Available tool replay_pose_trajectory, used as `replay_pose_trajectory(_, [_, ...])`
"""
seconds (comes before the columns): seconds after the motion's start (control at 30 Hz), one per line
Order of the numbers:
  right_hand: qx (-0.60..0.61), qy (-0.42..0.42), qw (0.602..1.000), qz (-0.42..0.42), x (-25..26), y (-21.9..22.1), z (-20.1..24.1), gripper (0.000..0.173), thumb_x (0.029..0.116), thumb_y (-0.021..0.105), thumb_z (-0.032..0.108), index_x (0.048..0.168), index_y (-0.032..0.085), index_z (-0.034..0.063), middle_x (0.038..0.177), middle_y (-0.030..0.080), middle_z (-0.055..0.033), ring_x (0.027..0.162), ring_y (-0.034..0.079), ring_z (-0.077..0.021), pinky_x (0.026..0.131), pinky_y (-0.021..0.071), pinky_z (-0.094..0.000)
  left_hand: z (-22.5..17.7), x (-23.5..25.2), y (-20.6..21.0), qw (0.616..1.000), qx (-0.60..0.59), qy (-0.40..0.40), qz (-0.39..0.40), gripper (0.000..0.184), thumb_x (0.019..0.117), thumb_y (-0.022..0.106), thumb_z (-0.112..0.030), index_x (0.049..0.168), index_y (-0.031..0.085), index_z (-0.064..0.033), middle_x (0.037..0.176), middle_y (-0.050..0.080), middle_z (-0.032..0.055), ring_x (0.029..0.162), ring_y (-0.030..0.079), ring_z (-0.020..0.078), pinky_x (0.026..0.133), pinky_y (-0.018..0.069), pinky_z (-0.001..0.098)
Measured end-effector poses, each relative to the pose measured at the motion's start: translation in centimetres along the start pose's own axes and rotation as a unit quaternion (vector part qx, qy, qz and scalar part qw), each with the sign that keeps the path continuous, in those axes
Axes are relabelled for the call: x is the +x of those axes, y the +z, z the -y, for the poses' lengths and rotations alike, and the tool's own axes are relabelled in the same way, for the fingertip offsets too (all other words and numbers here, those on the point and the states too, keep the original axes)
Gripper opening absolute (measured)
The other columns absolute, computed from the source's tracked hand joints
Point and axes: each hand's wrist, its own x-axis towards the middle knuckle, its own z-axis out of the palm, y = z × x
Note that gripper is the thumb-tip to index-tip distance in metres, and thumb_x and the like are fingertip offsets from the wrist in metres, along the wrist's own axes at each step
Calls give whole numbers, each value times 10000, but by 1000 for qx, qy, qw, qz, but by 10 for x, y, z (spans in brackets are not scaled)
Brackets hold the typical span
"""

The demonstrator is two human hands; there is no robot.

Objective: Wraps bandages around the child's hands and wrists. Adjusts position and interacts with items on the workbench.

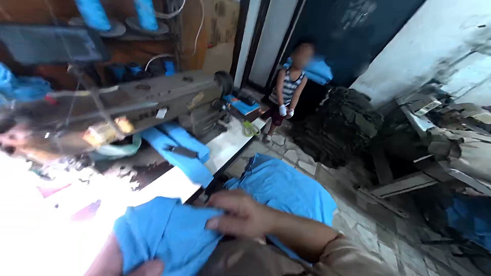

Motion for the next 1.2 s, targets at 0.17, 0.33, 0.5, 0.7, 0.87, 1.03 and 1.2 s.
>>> replay_pose_trajectory(0.17, [-6,22,999,-44,-12,-2,-16,337,1069,532,323,956,649,28,1047,676,-55,1078,619,-42,946,514,-197,17,6,2,991,-125,-34,20,536,948,669,-111,1415,481,-296,1247,704,-124,1115,676,28,966,569,248])
replay_pose_trajectory(0.33, [74,19,994,-84,-2,-6,-31,251,1059,538,387,1207,662,227,1159,689,103,1077,640,-5,928,546,-223,20,15,0,984,-173,-35,-12,638,889,710,-88,1432,390,-187,1228,699,-66,1115,682,84,967,578,307])
replay_pose_trajectory(0.5, [-48,-71,992,-96,-2,-4,-29,222,1070,534,317,1148,649,144,1157,656,38,1139,611,-32,971,521,-211,21,19,-2,981,-190,-31,-24,581,878,685,-61,1389,433,-173,1204,704,-40,1105,685,97,962,580,317])
replay_pose_trajectory(0.7, [-90,-39,994,-39,-10,20,-24,219,1020,615,220,1124,611,28,1083,645,-139,1046,641,-147,913,548,-252,23,15,-4,989,-139,-42,-36,598,873,671,-35,1407,450,-192,1209,706,-28,1092,695,117,941,597,331])
replay_pose_trajectory(0.87, [15,-6,999,-32,-8,26,-17,172,967,627,61,1057,569,-73,996,641,-185,859,643,-112,761,549,-207,18,14,-1,992,-99,-62,-44,604,880,647,20,1399,428,-197,1208,710,-71,1090,695,93,942,596,313])
replay_pose_trajectory(1.03, [-61,12,997,-40,-2,16,-10,78,941,620,1,952,656,-68,913,668,-179,850,656,-175,758,551,-246,11,9,2,996,-47,-57,-49,681,852,623,102,1421,386,-189,1228,702,-101,1113,684,73,968,585,307])
replay_pose_trajectory(1.2, [-183,-65,974,-118,-3,-18,10,99,1031,530,67,976,594,15,1085,659,-159,963,670,-122,830,563,-206,37,-11,-1,937,318,-142,30,206,877,675,-49,1069,669,26,926,732,-20,853,691,4,791,595,269])
